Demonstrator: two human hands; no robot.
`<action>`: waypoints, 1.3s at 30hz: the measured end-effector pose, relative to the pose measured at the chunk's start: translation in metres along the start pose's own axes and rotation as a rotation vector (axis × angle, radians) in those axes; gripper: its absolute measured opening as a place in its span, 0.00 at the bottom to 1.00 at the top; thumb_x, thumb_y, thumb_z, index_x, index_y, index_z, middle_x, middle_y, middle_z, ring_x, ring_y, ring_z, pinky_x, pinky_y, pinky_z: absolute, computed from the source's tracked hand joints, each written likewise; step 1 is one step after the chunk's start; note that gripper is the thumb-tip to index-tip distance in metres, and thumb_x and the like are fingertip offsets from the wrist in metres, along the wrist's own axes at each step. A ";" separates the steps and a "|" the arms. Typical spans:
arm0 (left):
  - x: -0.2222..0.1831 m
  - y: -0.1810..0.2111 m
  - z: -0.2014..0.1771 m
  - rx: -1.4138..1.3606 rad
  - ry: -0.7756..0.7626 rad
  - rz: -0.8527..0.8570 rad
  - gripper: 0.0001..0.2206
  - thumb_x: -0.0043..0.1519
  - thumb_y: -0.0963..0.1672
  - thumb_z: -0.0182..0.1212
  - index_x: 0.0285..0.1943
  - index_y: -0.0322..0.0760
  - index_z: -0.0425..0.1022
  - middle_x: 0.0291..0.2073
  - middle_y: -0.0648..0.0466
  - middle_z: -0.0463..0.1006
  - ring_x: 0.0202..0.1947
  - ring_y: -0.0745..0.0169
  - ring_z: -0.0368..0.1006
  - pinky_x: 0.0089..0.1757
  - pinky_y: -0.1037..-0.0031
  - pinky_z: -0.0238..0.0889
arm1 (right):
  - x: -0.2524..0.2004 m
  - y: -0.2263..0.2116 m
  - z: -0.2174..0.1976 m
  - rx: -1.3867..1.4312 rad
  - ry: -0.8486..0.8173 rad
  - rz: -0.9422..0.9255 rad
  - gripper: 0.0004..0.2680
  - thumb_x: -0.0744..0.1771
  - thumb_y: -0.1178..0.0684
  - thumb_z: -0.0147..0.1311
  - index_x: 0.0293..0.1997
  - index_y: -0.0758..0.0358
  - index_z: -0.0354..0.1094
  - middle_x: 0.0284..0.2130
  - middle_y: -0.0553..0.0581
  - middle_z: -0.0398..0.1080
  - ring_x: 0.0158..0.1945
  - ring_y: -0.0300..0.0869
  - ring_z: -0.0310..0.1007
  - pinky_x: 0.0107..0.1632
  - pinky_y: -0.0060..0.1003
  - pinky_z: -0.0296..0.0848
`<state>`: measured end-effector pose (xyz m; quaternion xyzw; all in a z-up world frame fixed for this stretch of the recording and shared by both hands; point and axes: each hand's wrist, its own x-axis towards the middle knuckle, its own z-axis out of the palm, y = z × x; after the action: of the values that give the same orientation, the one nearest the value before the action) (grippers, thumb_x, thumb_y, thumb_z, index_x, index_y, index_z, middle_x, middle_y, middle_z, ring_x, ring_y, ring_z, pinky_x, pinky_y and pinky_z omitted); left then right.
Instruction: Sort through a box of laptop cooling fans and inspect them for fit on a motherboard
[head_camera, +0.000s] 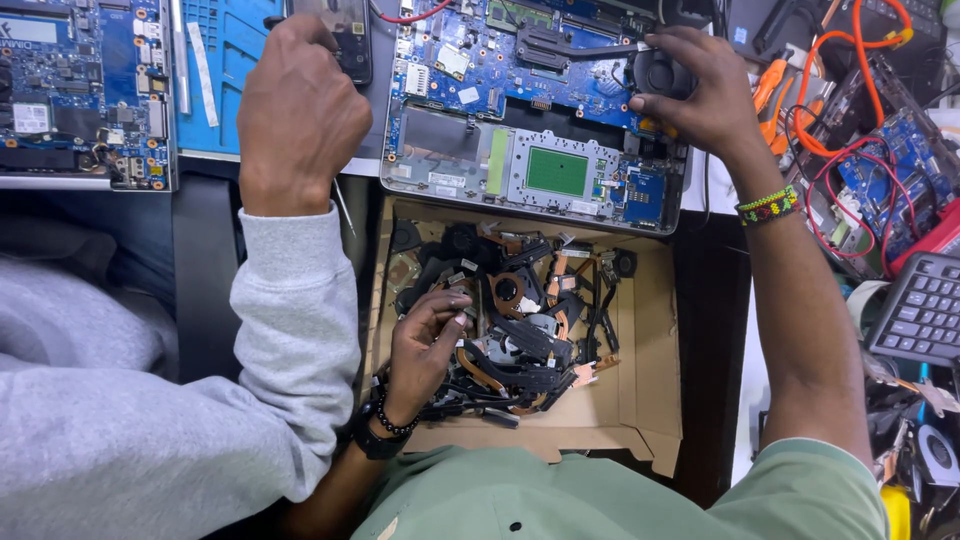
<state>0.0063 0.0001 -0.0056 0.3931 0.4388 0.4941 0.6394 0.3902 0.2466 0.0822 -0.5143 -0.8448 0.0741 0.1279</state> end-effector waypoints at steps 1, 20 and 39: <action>-0.001 0.001 0.000 0.002 0.000 0.000 0.08 0.65 0.37 0.57 0.50 0.30 0.79 0.52 0.46 0.77 0.51 0.57 0.77 0.47 0.74 0.78 | 0.000 0.001 0.000 0.001 0.001 0.000 0.25 0.66 0.45 0.68 0.68 0.66 0.69 0.62 0.70 0.69 0.61 0.64 0.65 0.57 0.57 0.61; -0.002 -0.002 0.000 0.016 0.005 -0.012 0.08 0.65 0.38 0.59 0.50 0.31 0.79 0.52 0.47 0.77 0.51 0.58 0.77 0.48 0.74 0.77 | 0.007 0.003 -0.001 -0.060 -0.040 0.091 0.25 0.63 0.44 0.73 0.65 0.65 0.74 0.57 0.70 0.64 0.58 0.63 0.63 0.51 0.57 0.66; -0.002 -0.006 0.002 0.009 -0.021 -0.025 0.08 0.65 0.38 0.58 0.51 0.30 0.79 0.52 0.46 0.77 0.48 0.57 0.78 0.47 0.73 0.78 | -0.007 -0.002 -0.029 0.259 -0.034 0.068 0.26 0.60 0.62 0.74 0.66 0.74 0.68 0.60 0.74 0.70 0.64 0.58 0.69 0.58 0.45 0.71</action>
<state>0.0095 -0.0030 -0.0103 0.3958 0.4391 0.4798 0.6483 0.4001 0.2394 0.1100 -0.5206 -0.8121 0.1957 0.1764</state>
